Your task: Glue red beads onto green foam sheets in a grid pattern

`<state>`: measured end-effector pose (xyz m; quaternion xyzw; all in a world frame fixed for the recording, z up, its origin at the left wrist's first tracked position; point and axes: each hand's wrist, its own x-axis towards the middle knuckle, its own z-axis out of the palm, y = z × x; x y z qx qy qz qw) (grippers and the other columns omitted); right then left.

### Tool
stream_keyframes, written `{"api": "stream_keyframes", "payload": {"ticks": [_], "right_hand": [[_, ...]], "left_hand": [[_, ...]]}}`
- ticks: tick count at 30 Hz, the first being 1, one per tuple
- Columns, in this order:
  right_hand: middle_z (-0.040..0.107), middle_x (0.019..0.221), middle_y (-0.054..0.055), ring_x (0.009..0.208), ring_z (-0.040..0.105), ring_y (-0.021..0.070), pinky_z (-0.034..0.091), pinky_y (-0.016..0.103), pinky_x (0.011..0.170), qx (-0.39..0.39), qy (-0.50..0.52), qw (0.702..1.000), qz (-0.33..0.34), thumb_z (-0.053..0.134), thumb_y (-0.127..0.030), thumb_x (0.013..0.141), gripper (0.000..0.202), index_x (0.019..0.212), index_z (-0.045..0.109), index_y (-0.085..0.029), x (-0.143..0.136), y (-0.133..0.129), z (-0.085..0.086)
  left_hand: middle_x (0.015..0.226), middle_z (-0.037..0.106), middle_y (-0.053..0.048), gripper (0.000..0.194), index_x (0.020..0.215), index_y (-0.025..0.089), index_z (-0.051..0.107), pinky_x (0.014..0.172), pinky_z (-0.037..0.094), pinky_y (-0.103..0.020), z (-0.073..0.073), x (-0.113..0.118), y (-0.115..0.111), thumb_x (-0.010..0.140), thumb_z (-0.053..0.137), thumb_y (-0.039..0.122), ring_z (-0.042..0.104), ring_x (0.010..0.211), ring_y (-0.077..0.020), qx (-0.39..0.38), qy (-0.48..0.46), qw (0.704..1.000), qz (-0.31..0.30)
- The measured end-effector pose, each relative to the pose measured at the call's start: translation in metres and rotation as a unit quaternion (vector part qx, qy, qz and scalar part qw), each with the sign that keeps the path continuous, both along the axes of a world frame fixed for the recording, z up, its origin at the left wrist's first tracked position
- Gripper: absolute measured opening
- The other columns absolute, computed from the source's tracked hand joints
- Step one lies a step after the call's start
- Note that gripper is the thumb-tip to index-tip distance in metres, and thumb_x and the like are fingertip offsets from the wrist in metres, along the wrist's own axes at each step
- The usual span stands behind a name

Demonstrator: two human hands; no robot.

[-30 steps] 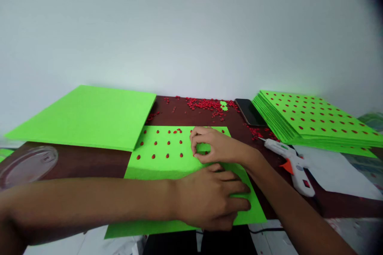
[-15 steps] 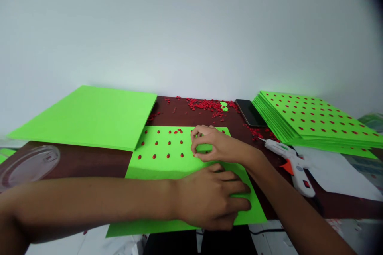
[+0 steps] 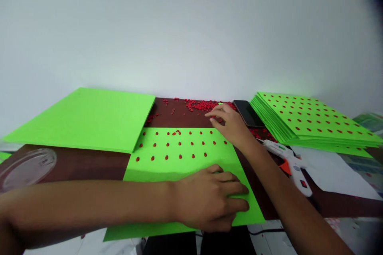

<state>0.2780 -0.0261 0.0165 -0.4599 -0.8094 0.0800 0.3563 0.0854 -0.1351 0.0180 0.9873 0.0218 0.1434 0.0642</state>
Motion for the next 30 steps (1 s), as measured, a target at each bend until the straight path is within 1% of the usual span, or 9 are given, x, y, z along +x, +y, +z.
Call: {"api": "stream_keyframes", "payload": {"ticks": [2,6,8,10,15,17,20,23,30], "right_hand": [[0.064,0.127,0.012,0.107,0.066,0.0269,0.052,0.048,0.099,0.022,-0.044,0.997,-0.064,0.062,-0.017,0.096,0.027,0.113,0.082,-0.026,0.011,0.013,-0.011],[0.061,0.142,0.011,0.122,0.063,0.0318,0.05,0.053,0.101,0.01,-0.113,0.99,-0.086,0.068,-0.018,0.094,0.024,0.107,0.084,-0.031,0.02,0.029,-0.027],[0.063,0.141,0.01,0.126,0.061,0.032,0.049,0.052,0.103,0.007,-0.12,0.989,-0.085,0.072,-0.019,0.092,0.02,0.102,0.085,-0.031,0.02,0.034,-0.029],[0.066,0.138,0.009,0.122,0.064,0.0302,0.048,0.051,0.104,0.005,-0.114,0.99,-0.081,0.074,-0.019,0.091,0.018,0.1,0.085,-0.03,0.02,0.038,-0.029],[0.067,0.134,0.01,0.122,0.064,0.0307,0.046,0.051,0.102,-0.004,-0.105,0.988,-0.11,0.072,-0.021,0.093,0.022,0.111,0.083,-0.029,0.024,0.041,-0.031],[0.067,0.134,0.011,0.123,0.063,0.031,0.045,0.051,0.102,-0.005,-0.107,0.988,-0.114,0.07,-0.02,0.094,0.022,0.11,0.083,-0.029,0.026,0.041,-0.032],[0.067,0.131,0.009,0.119,0.064,0.0293,0.045,0.05,0.101,-0.002,-0.1,0.989,-0.106,0.071,-0.018,0.092,0.02,0.105,0.083,-0.029,0.026,0.041,-0.031],[0.068,0.125,0.009,0.114,0.065,0.0286,0.046,0.048,0.099,0.001,-0.086,0.99,-0.109,0.074,-0.017,0.09,0.022,0.107,0.082,-0.028,0.026,0.04,-0.029],[0.071,0.117,0.008,0.104,0.066,0.0251,0.046,0.043,0.094,0.005,-0.103,0.99,-0.096,0.073,-0.017,0.092,0.016,0.099,0.083,-0.026,0.025,0.04,-0.03]], "left_hand": [[0.139,0.064,-0.006,0.029,0.127,0.02,0.066,0.092,0.045,-0.039,0.0,0.0,0.0,0.102,0.058,0.033,0.06,0.119,-0.0233,-0.001,0.003,1.0,-0.001],[0.14,0.064,-0.007,0.028,0.126,0.02,0.066,0.094,0.044,-0.039,0.001,0.0,0.0,0.103,0.055,0.032,0.06,0.119,-0.0237,-0.003,0.006,1.0,0.0],[0.14,0.064,-0.007,0.028,0.126,0.019,0.065,0.095,0.043,-0.039,0.001,0.0,0.0,0.104,0.054,0.032,0.06,0.119,-0.0238,-0.004,0.008,1.0,-0.001],[0.141,0.064,-0.008,0.029,0.127,0.019,0.065,0.096,0.043,-0.039,0.001,0.0,0.0,0.104,0.054,0.032,0.06,0.12,-0.0242,-0.005,0.012,1.0,-0.002],[0.139,0.065,-0.007,0.028,0.126,0.02,0.065,0.096,0.044,-0.039,0.001,0.0,0.0,0.103,0.056,0.032,0.061,0.119,-0.0241,-0.006,0.006,1.0,-0.001],[0.139,0.065,-0.008,0.028,0.126,0.02,0.065,0.096,0.044,-0.038,0.001,0.0,0.0,0.103,0.056,0.032,0.061,0.119,-0.0239,-0.001,0.005,1.0,0.002],[0.141,0.064,-0.008,0.028,0.127,0.021,0.065,0.097,0.043,-0.037,0.002,0.0,0.0,0.104,0.054,0.032,0.061,0.12,-0.0237,0.004,0.014,1.0,0.007],[0.139,0.065,-0.007,0.028,0.126,0.021,0.065,0.096,0.045,-0.038,0.002,0.0,-0.001,0.102,0.057,0.032,0.061,0.118,-0.0232,0.002,0.009,1.0,0.006],[0.136,0.066,-0.007,0.028,0.126,0.02,0.066,0.095,0.046,-0.038,0.001,0.0,0.0,0.101,0.06,0.032,0.061,0.117,-0.0232,0.006,-0.005,1.0,0.004]]}}
